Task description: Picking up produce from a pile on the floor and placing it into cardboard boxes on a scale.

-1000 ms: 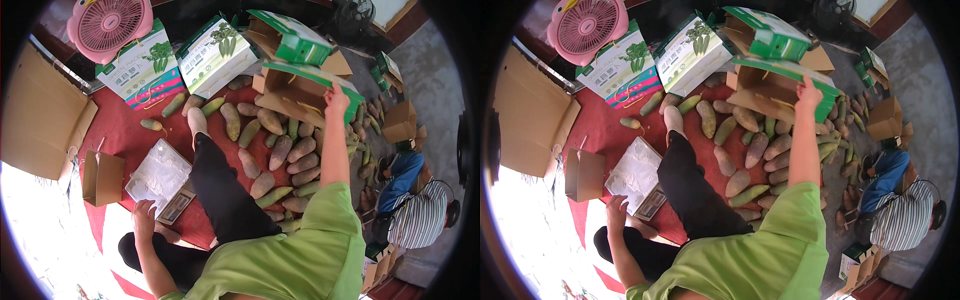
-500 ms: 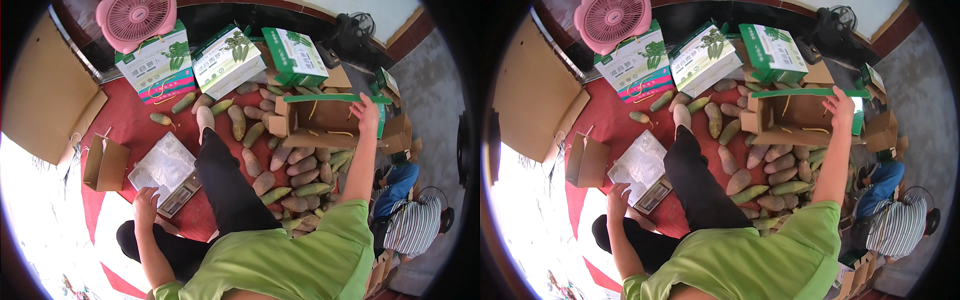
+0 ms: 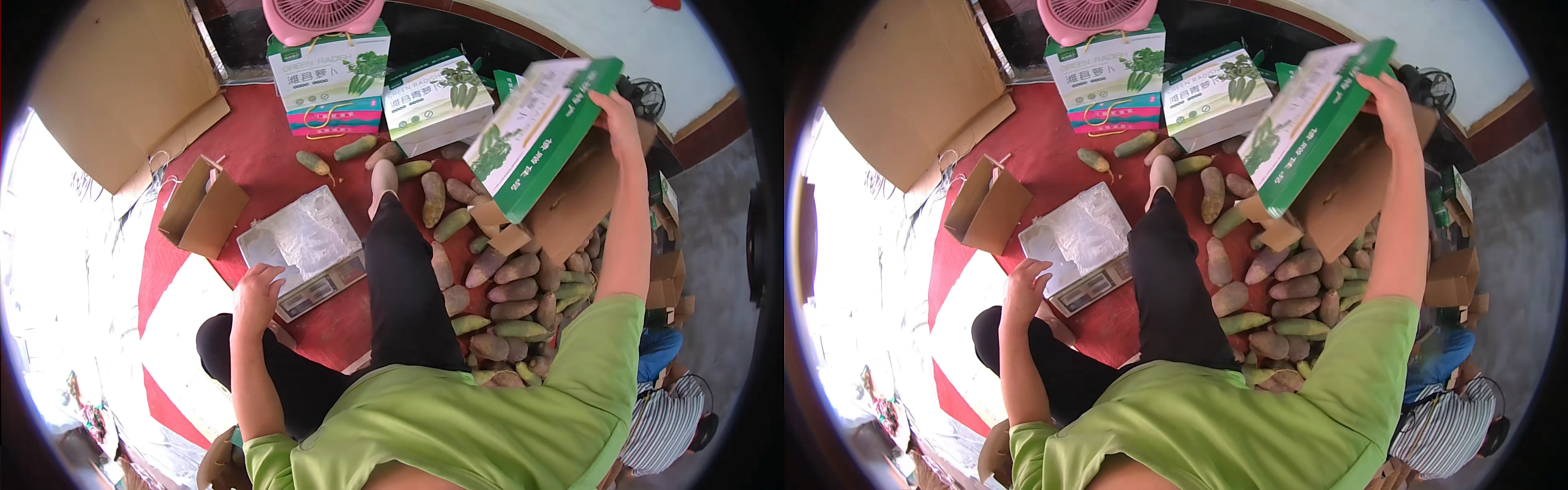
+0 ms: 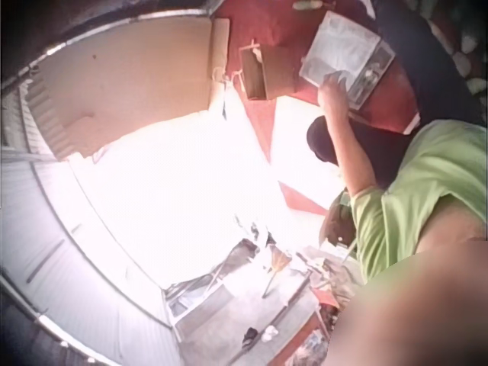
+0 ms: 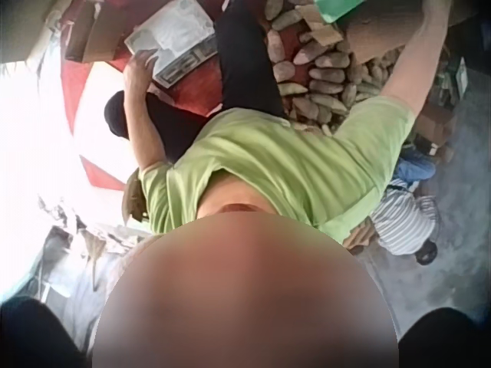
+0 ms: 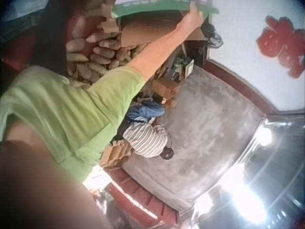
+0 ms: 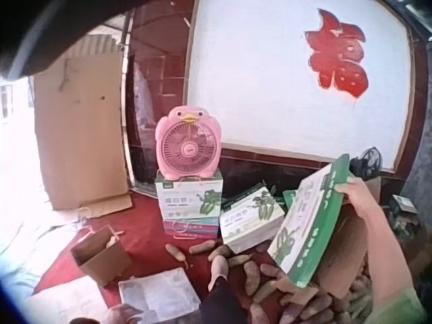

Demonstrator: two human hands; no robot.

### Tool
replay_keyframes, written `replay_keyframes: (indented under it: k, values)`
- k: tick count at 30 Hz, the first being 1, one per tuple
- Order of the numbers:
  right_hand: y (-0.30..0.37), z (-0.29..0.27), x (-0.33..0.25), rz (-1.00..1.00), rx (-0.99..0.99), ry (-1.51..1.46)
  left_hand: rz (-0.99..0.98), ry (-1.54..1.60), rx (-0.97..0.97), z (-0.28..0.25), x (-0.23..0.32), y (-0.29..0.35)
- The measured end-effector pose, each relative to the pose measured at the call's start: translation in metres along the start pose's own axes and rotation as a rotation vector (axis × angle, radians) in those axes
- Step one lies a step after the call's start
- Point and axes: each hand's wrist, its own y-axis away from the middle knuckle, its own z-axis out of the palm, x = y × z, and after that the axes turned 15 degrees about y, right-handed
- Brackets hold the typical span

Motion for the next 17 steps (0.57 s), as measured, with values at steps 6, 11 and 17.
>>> replay_keyframes:
  k: [6,11,17]
  values:
    - [-0.026,0.076,-0.065,-0.385,0.013,0.314,0.023,0.010,0.019,-0.006,-0.001,0.001]
    - [-0.013,0.174,-0.108,-0.639,0.156,0.594,-0.024,0.043,0.024,-0.007,0.004,-0.006]
    - [0.061,0.303,-0.162,-1.057,0.203,0.379,0.020,0.037,-0.051,-0.006,0.001,-0.013]
